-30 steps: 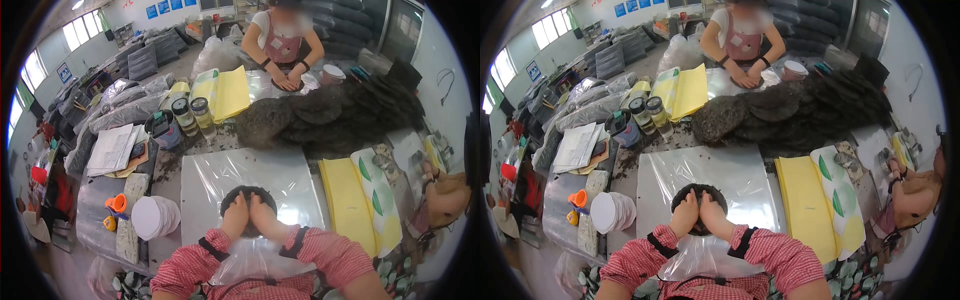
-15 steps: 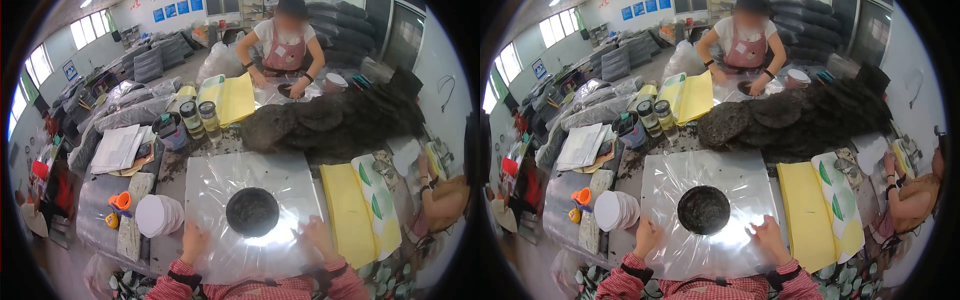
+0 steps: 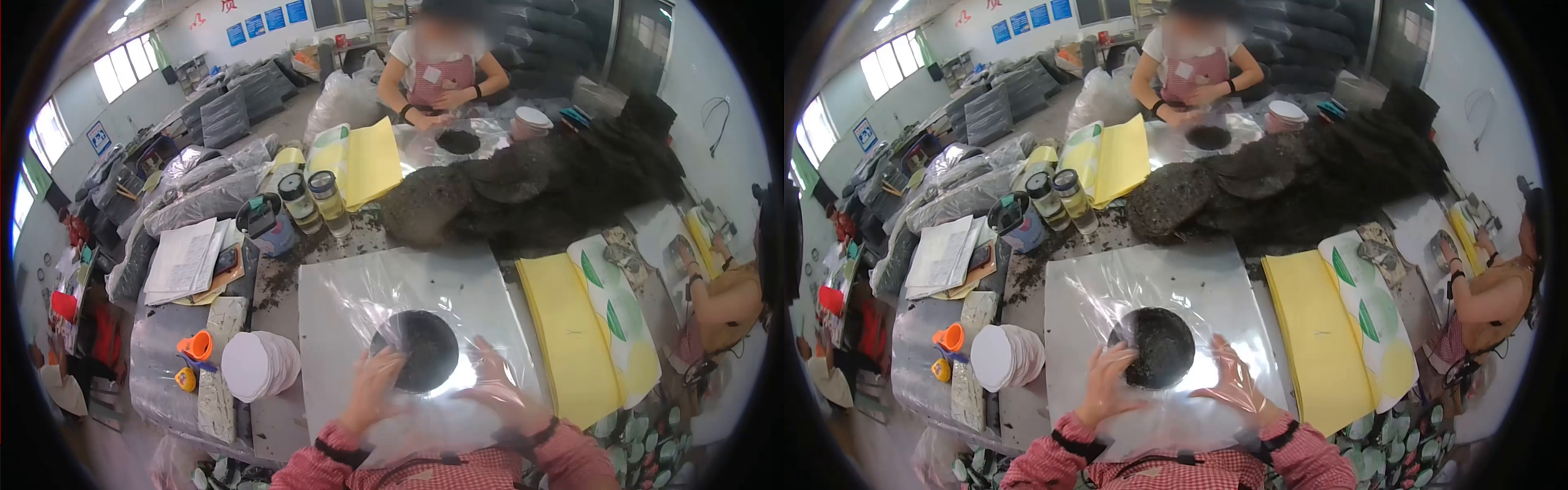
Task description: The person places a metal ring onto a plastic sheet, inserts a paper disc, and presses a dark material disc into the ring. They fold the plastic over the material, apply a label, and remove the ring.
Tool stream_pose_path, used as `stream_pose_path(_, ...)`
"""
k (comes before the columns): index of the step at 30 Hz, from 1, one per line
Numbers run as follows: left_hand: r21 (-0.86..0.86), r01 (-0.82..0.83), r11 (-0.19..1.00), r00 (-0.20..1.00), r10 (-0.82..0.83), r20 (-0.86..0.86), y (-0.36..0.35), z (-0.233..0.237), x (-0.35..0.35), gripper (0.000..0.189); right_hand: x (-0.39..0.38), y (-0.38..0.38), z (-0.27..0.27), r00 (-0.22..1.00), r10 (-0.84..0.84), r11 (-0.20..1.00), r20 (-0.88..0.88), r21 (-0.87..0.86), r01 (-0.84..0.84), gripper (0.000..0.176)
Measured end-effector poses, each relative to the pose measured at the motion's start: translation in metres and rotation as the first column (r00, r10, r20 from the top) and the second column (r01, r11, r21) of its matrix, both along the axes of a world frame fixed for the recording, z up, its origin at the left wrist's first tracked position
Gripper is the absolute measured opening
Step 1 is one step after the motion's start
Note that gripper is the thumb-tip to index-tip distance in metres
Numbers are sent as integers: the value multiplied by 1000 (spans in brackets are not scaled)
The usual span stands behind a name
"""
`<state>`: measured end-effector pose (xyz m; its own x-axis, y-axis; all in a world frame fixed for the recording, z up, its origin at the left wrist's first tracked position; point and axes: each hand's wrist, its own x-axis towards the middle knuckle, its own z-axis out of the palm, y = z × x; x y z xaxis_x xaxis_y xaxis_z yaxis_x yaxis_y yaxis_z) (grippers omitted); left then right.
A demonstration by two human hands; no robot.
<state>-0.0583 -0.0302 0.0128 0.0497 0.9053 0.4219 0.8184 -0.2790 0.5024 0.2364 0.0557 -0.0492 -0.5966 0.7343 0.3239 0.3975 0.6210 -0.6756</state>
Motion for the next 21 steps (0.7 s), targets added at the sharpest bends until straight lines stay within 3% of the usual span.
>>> stream_pose_path(1,55,142,988,989,-144,18,16,3,10,50,-24,-5,36,992,-66,932,107,-349,99,123)
stream_pose_path(2,70,157,985,987,-158,6,24,-8,20,50,-27,1,13,997,-79,890,-22,-451,60,124)
stream_pose_path(3,-124,40,992,999,-43,-24,28,-26,26,44,-34,13,-14,982,-103,842,-156,-539,2,126)
stream_pose_path(4,-308,-90,947,995,69,-78,34,-34,28,39,-43,25,-21,850,-284,740,-443,-666,-100,121)
stream_pose_path(5,-299,-83,951,994,59,-87,40,-33,30,39,-57,31,-12,613,-477,634,-630,-730,-256,116)
stream_pose_path(6,-258,-103,961,994,88,-68,41,-34,34,34,-69,35,-4,445,-562,672,-698,-698,-246,91)
stream_pose_path(7,-223,-125,967,992,118,-46,38,-34,37,29,-85,29,24,442,-571,666,-692,-705,-243,91)
stream_pose_path(8,-384,-122,915,992,117,-37,38,-19,40,31,-102,24,56,697,-415,839,-584,-542,46,77)
stream_pose_path(9,-386,-121,915,993,115,-38,38,-21,40,31,-113,22,71,885,-309,942,-348,-237,236,64)
stream_pose_path(11,-56,-172,983,973,179,147,31,-33,32,45,-125,18,49,966,-131,965,-223,192,176,44)
stream_pose_path(12,33,-154,988,984,150,96,23,-41,15,60,-124,17,44,964,-137,933,-227,298,203,37)
stream_pose_path(13,53,-150,987,986,145,87,36,-41,2,60,-124,21,39,961,-136,926,-242,312,210,37)
stream_pose_path(14,38,-266,963,799,199,567,44,-44,-5,63,-122,21,33,979,-145,948,-143,263,179,38)
stream_pose_path(15,-55,-357,933,392,203,897,40,-51,-6,66,-119,14,26,989,-145,970,-33,192,149,39)
stream_pose_path(16,-78,-358,931,384,223,896,33,-49,0,66,-121,14,28,987,-103,993,123,74,94,37)
stream_pose_path(17,-58,-236,970,622,197,758,34,-40,11,67,-116,13,31,986,-99,994,131,63,91,37)
stream_pose_path(19,-78,24,997,942,3,336,50,-16,27,69,-105,26,41,976,197,978,-91,88,-189,41)
stream_pose_path(20,-37,26,999,965,-16,263,47,-16,37,68,-91,29,37,930,118,993,-347,47,-108,43)
stream_pose_path(21,11,26,1000,982,-28,188,44,-21,43,67,-81,31,19,813,-112,935,-571,-338,-109,44)
